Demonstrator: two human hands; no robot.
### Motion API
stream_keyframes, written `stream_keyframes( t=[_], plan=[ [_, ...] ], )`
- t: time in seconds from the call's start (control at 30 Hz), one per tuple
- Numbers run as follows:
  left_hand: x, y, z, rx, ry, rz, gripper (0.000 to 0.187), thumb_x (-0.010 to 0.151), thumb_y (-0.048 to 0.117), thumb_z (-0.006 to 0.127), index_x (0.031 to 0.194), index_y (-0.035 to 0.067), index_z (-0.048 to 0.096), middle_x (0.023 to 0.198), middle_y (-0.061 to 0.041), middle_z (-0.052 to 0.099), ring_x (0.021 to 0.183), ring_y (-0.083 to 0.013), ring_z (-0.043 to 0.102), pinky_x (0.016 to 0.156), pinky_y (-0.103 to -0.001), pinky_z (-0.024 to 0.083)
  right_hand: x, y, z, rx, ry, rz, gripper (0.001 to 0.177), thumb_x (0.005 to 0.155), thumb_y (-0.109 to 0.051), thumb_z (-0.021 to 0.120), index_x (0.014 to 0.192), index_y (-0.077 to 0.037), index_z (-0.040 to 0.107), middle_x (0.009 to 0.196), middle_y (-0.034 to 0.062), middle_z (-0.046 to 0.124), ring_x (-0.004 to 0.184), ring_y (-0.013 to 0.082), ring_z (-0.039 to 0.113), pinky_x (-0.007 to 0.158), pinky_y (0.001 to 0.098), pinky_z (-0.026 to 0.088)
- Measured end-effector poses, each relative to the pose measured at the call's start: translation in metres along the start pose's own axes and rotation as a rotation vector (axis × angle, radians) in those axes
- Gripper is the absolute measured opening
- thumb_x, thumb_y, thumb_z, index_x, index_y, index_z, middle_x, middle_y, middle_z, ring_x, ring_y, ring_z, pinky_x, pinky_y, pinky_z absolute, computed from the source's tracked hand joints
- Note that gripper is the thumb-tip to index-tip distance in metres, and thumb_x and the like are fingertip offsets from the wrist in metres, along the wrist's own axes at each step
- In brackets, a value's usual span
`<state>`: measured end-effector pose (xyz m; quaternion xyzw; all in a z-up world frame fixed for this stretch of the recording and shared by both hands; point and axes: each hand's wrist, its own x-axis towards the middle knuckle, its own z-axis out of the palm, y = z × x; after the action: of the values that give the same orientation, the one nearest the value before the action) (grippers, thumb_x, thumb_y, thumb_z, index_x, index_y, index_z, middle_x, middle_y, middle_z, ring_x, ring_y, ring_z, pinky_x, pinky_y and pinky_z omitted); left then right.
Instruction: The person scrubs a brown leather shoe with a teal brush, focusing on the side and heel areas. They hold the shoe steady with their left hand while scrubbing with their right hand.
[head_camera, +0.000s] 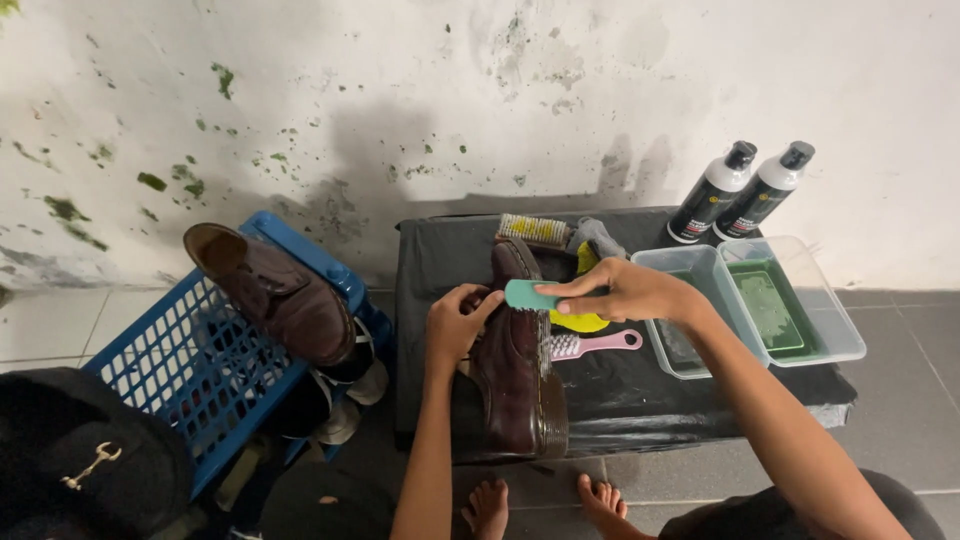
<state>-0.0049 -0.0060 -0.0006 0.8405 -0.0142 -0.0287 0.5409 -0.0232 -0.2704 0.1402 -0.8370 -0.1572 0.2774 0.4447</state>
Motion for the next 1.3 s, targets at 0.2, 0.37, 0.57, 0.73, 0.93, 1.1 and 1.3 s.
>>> stream_keyframes(
  t=[0.2,0.37,0.57,0.73,0.93,1.1,1.3],
  plan=[
    [-0.006,0.017,-0.008,-0.008,-0.018,-0.038,0.051,0.088,0.058,0.077,0.108,0.011,0.078,0.096,-0.015,0.075,0.094,-0.0311,0.073,0.083,-0.041,0.061,0.005,-0.003,0.003,-0.098,0.137,-0.030,0.039,0.094,-0.024,0.068,0.134,-0.019,0.065,0.050,0.0150,0.065,0.036,0.0155,0.057,0.042,0.0260,0.047],
    [-0.012,0.023,-0.008,-0.053,0.031,-0.007,0.048,0.087,0.052,0.079,0.106,0.008,0.077,0.096,-0.019,0.075,0.095,-0.0361,0.072,0.083,-0.046,0.060,0.015,-0.004,-0.006,-0.133,0.101,-0.003,0.037,0.093,-0.027,0.069,0.130,-0.023,0.069,0.051,0.0150,0.067,0.040,0.0162,0.060,0.048,0.0282,0.052],
    [-0.027,0.028,-0.009,-0.014,0.087,0.090,0.045,0.094,0.052,0.072,0.104,0.008,0.078,0.093,-0.015,0.076,0.092,-0.0306,0.074,0.080,-0.041,0.061,0.002,-0.014,0.006,-0.182,0.132,-0.022,0.039,0.092,-0.025,0.069,0.131,-0.020,0.067,0.045,0.0122,0.063,0.039,0.0167,0.062,0.049,0.0287,0.052],
    [-0.033,0.009,-0.002,0.026,0.098,0.155,0.044,0.097,0.050,0.069,0.102,0.007,0.077,0.094,-0.017,0.076,0.093,-0.0354,0.074,0.080,-0.046,0.061,-0.012,-0.020,0.021,-0.190,0.110,0.024,0.039,0.091,-0.022,0.070,0.130,-0.019,0.068,0.046,0.0162,0.065,0.041,0.0232,0.063,0.054,0.0346,0.053],
    [-0.028,0.010,-0.008,0.059,0.038,0.104,0.047,0.098,0.054,0.066,0.105,0.010,0.077,0.096,-0.015,0.076,0.096,-0.0321,0.072,0.086,-0.044,0.059,-0.010,-0.036,0.020,-0.266,0.165,0.077,0.042,0.094,-0.030,0.066,0.135,-0.020,0.066,0.043,0.0108,0.060,0.042,0.0214,0.061,0.060,0.0358,0.050],
    [-0.026,0.009,-0.007,0.112,-0.007,0.107,0.050,0.100,0.059,0.060,0.107,0.012,0.076,0.099,-0.013,0.074,0.101,-0.0310,0.070,0.090,-0.044,0.057,-0.013,-0.010,0.015,-0.174,0.181,0.011,0.044,0.093,-0.026,0.067,0.137,-0.020,0.062,0.048,0.0134,0.066,0.047,0.0203,0.067,0.060,0.0318,0.052],
    [-0.020,0.006,-0.002,0.126,0.014,0.110,0.048,0.100,0.055,0.061,0.110,0.010,0.076,0.100,-0.015,0.075,0.102,-0.0342,0.070,0.093,-0.046,0.055,-0.011,-0.012,0.015,-0.180,0.193,-0.007,0.045,0.095,-0.027,0.065,0.139,-0.021,0.060,0.050,0.0141,0.066,0.053,0.0229,0.071,0.064,0.0333,0.053]
  ],
)
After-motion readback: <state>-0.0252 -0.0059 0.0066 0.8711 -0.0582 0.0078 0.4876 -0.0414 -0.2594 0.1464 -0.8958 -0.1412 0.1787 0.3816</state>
